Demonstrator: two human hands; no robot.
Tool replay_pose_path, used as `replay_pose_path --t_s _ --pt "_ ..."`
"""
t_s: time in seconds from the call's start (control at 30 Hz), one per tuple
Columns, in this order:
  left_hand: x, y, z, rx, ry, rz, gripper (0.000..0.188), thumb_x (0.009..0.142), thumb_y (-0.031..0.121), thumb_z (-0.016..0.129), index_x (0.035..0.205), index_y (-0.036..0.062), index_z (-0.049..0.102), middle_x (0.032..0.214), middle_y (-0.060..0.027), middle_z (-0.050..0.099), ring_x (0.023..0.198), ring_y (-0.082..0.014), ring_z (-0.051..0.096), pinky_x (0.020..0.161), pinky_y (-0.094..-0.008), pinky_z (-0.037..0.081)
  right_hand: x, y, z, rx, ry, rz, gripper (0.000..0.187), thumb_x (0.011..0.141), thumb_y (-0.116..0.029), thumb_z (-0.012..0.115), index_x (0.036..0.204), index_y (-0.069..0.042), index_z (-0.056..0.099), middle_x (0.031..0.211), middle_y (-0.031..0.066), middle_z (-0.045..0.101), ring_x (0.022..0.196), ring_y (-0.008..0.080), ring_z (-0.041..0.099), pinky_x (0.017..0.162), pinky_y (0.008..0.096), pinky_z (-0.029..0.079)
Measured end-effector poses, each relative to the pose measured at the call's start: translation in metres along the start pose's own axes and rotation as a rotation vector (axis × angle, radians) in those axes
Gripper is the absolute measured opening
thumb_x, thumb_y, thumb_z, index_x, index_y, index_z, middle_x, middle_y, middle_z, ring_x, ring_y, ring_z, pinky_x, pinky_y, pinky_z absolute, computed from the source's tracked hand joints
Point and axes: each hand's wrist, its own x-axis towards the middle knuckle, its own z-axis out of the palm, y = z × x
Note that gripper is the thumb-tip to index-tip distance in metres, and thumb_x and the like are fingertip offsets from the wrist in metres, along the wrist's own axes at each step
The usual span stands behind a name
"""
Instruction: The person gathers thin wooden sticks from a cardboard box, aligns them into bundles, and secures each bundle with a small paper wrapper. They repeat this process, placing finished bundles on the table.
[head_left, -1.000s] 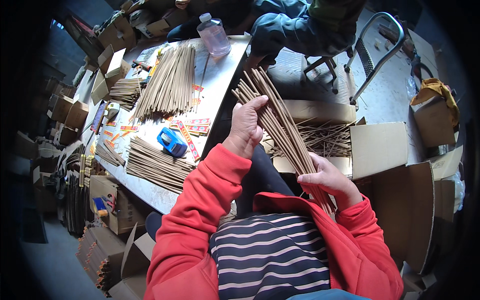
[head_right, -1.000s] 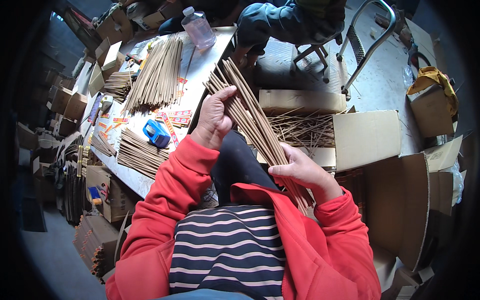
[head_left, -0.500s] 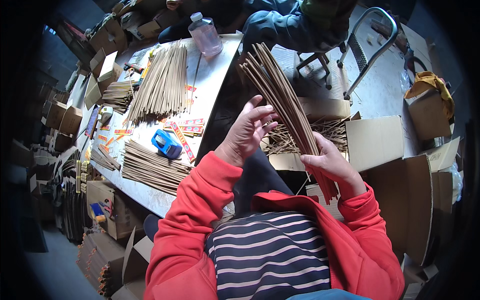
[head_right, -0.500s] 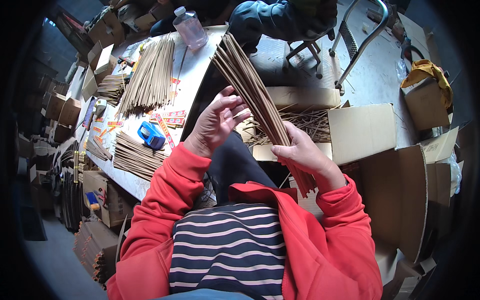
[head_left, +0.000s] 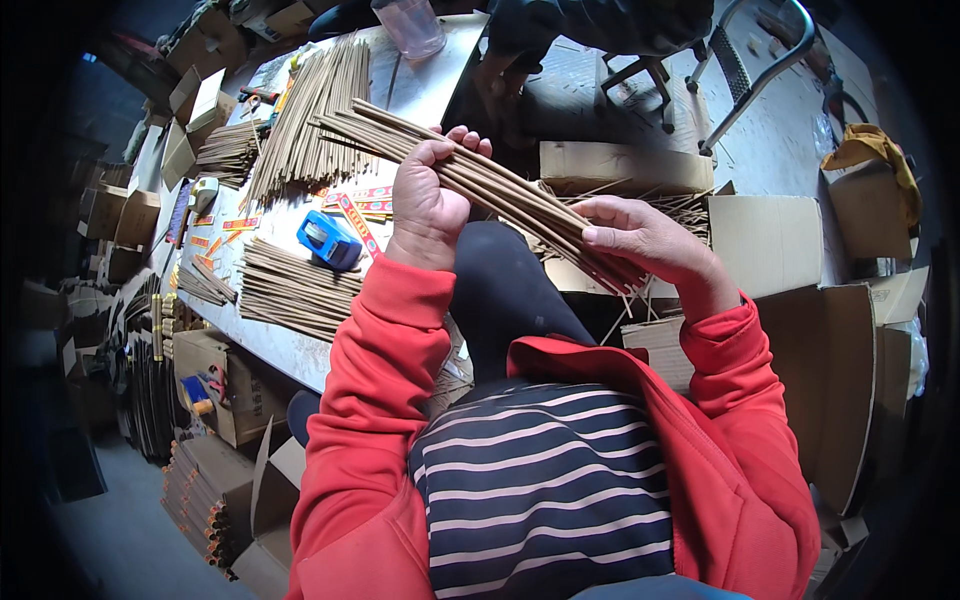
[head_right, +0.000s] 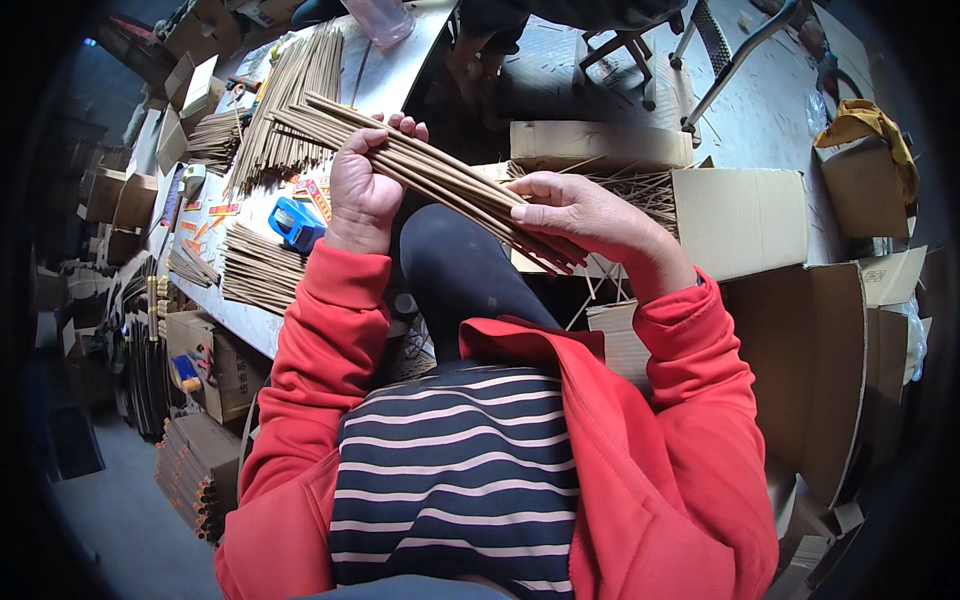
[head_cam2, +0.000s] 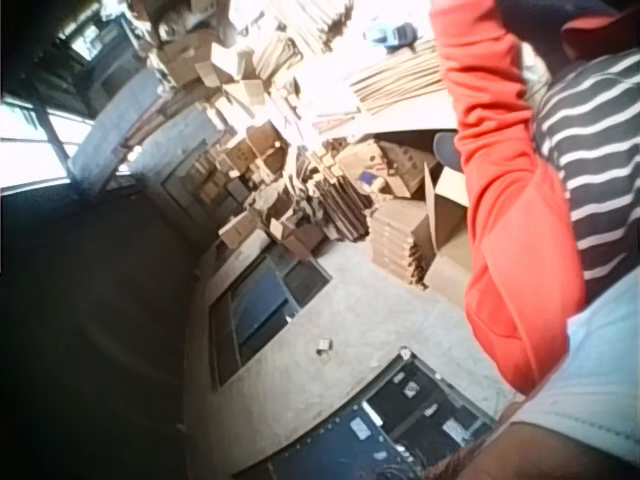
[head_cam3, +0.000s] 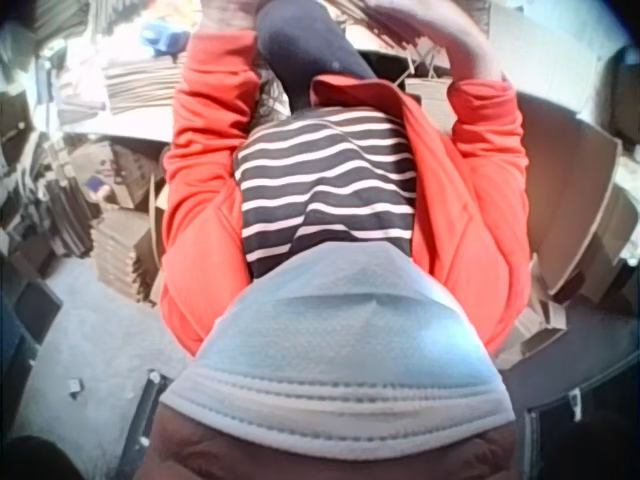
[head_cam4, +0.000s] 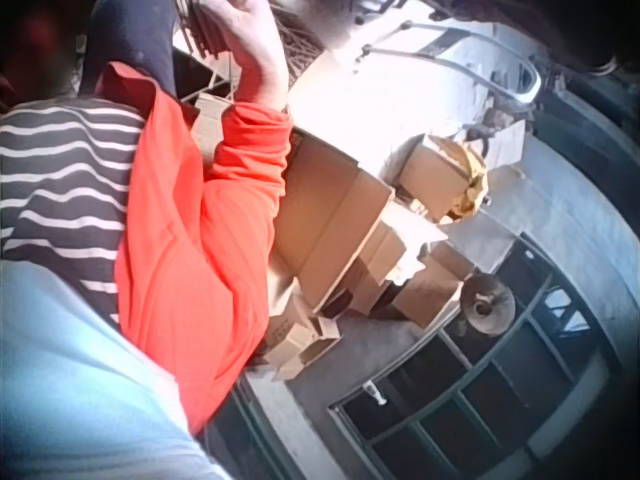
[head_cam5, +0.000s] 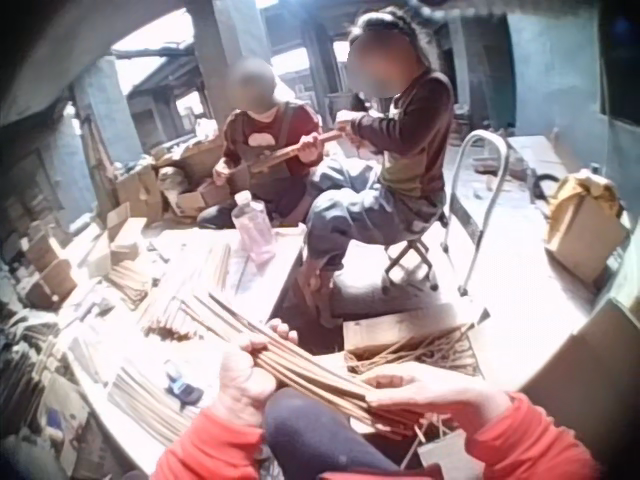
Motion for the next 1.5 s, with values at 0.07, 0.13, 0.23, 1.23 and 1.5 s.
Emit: replay_pose_path --t_s 0.07,0.13,0.23,1.23,1.5 --pt "-0.002 0.001 0.001 0.020 -0.035 -0.033 0.035 0.067 -0.013 0.043 0.098 0.0038 0.046 0.094 -0.0176 0.057 0.090 -0.0317 0.058 0.092 -0.0505 0.045 -0.005 -0.003 0.004 0.108 0.008 -0.019 0.034 0.091 -0.021 0.056 0.116 0.002 0.051 0.094 0.0028 0.059 0.082 0.0064 0.056 0.074 0.0221 0.048" --pt "-0.002 0.003 0.000 -0.016 -0.082 -0.062 0.036 0.064 -0.014 0.043 0.096 0.0033 0.047 0.097 -0.0190 0.057 0.096 -0.0333 0.057 0.095 -0.0523 0.043 -0.006 -0.003 0.003 0.156 0.034 -0.032 0.033 0.091 -0.022 0.056 0.115 0.002 0.051 0.093 0.0024 0.059 0.079 0.0062 0.056 0.072 0.0222 0.049" --pt "-0.005 0.005 -0.002 -0.050 -0.156 -0.126 0.051 0.059 -0.005 0.041 0.109 -0.0101 0.047 0.103 -0.0207 0.056 0.103 -0.0331 0.055 0.101 -0.0479 0.040 -0.002 0.002 -0.005 0.300 0.014 0.028 0.030 0.089 -0.015 0.058 0.113 0.001 0.052 0.098 0.0043 0.060 0.085 0.0095 0.058 0.079 0.0244 0.049" --pt "-0.005 0.014 -0.018 -0.141 -0.214 -0.129 0.044 0.063 -0.001 0.043 0.106 -0.0120 0.051 0.096 -0.0225 0.058 0.094 -0.0341 0.056 0.097 -0.0447 0.043 0.005 -0.013 0.028 0.247 -0.084 -0.046 0.045 0.085 -0.008 0.058 0.126 0.003 0.043 0.105 0.0093 0.058 0.087 0.0117 0.059 0.078 0.0246 0.050" --pt "-0.008 0.017 -0.022 -0.111 -0.170 -0.018 0.012 0.085 0.004 0.052 0.093 -0.0043 0.055 0.086 -0.0130 0.059 0.083 -0.0248 0.058 0.085 -0.0401 0.049 0.013 -0.010 0.032 0.153 -0.103 -0.036 0.054 0.080 -0.006 0.064 0.128 0.004 0.041 0.110 0.0089 0.056 0.096 0.0123 0.055 0.085 0.0236 0.045"
